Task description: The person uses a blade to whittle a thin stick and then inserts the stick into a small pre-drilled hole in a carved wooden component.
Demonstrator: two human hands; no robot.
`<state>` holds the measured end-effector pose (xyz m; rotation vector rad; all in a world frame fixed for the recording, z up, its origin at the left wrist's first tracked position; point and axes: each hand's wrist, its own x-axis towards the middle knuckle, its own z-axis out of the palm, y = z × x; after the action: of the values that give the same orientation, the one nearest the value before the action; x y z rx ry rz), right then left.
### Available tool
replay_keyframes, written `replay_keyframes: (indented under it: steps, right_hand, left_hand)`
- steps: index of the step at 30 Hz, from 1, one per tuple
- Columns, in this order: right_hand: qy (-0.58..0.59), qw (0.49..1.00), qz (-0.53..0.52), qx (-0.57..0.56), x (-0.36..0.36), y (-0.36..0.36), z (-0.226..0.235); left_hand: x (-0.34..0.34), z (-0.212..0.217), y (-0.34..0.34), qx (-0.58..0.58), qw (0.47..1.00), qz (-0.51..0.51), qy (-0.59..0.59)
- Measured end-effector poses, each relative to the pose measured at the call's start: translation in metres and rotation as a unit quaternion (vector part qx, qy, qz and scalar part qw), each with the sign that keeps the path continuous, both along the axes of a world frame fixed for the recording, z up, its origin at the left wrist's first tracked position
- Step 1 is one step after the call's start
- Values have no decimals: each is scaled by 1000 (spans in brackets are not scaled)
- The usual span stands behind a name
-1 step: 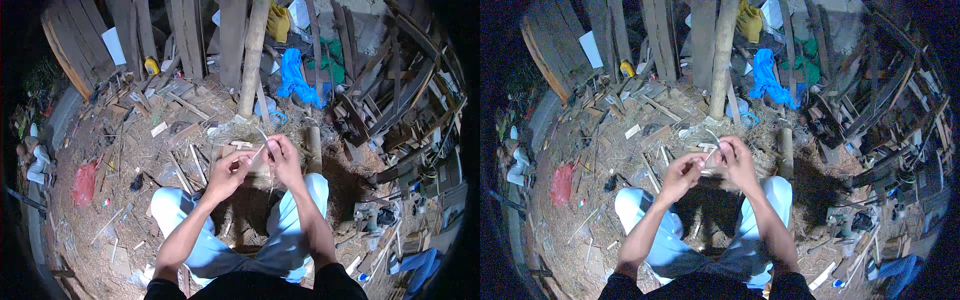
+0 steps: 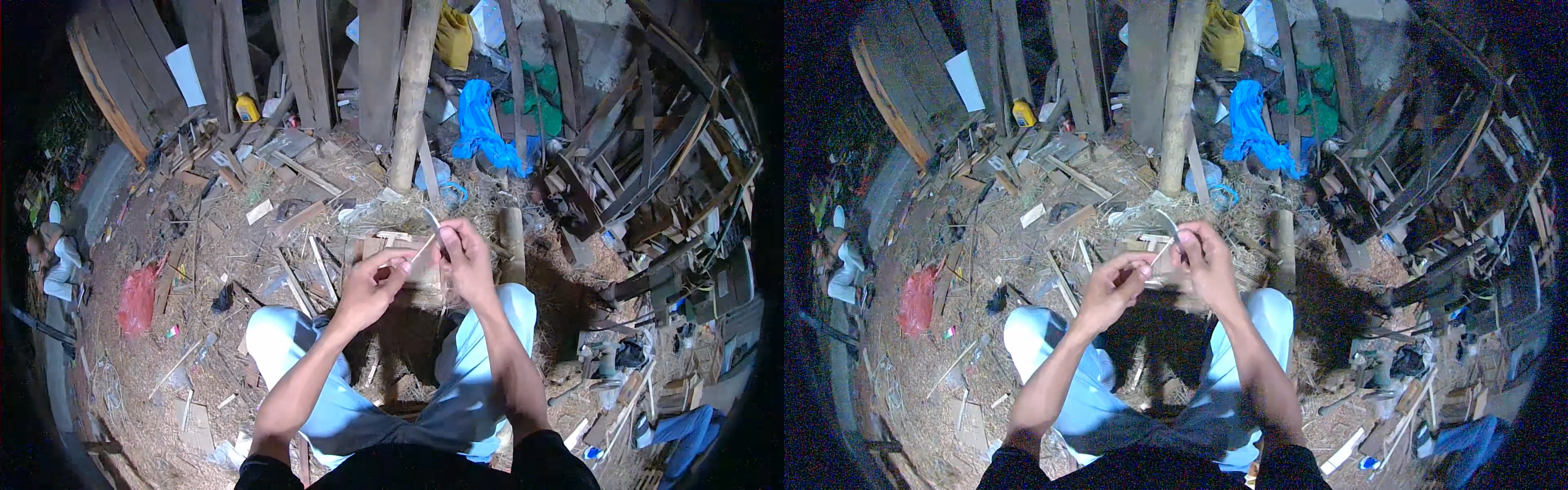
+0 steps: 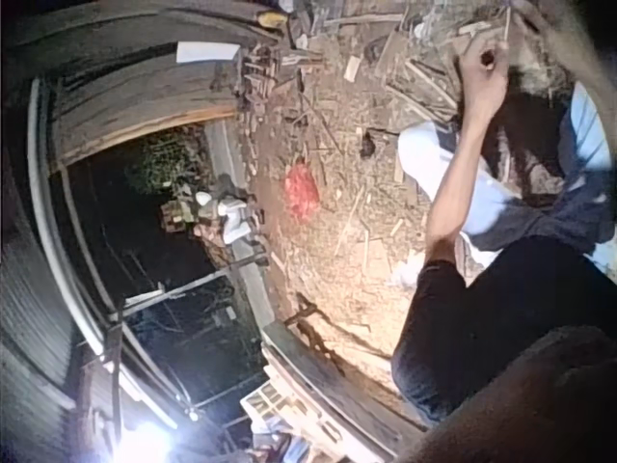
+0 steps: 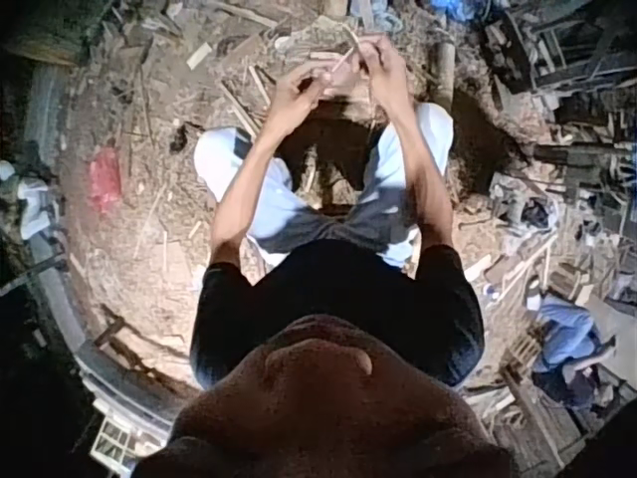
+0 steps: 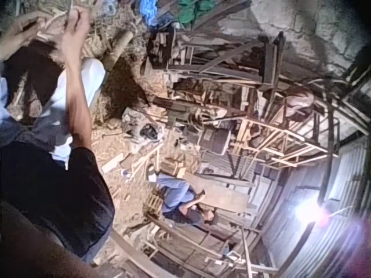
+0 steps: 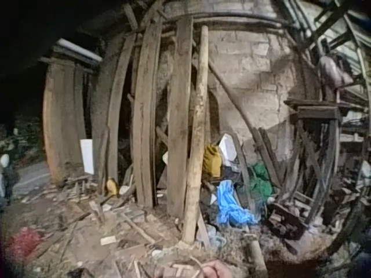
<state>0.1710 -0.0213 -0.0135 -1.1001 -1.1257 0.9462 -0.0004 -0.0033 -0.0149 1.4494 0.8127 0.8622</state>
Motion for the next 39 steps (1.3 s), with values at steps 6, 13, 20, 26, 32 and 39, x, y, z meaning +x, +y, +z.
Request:
replay_keyframes:
  steps: [6, 13, 20, 26, 32, 39]
  right_hand:
    - [6, 996, 74, -44, -5, -3, -2]
    - [79, 988, 68, -113, 8, -1, 7]
    - [5, 980, 180, -84, -5, -9, 4]
    - [54, 978, 143, -142, 5, -9, 14]
    - [37, 979, 135, -148, 17, -7, 15]
    - [59, 982, 115, -141, 25, -5, 17]
  left_hand:
    - [2, 10, -1, 21, 999, 31, 17]
    - [-1, 5, -3, 31, 998, 45, 13]
    - [0, 1, 0, 27, 999, 38, 15]
    - [-2, 4, -2, -73, 997, -6, -28]
    - [0, 9, -3, -149, 986, -35, -73]
    - [-2, 8, -2, -153, 986, -44, -52]
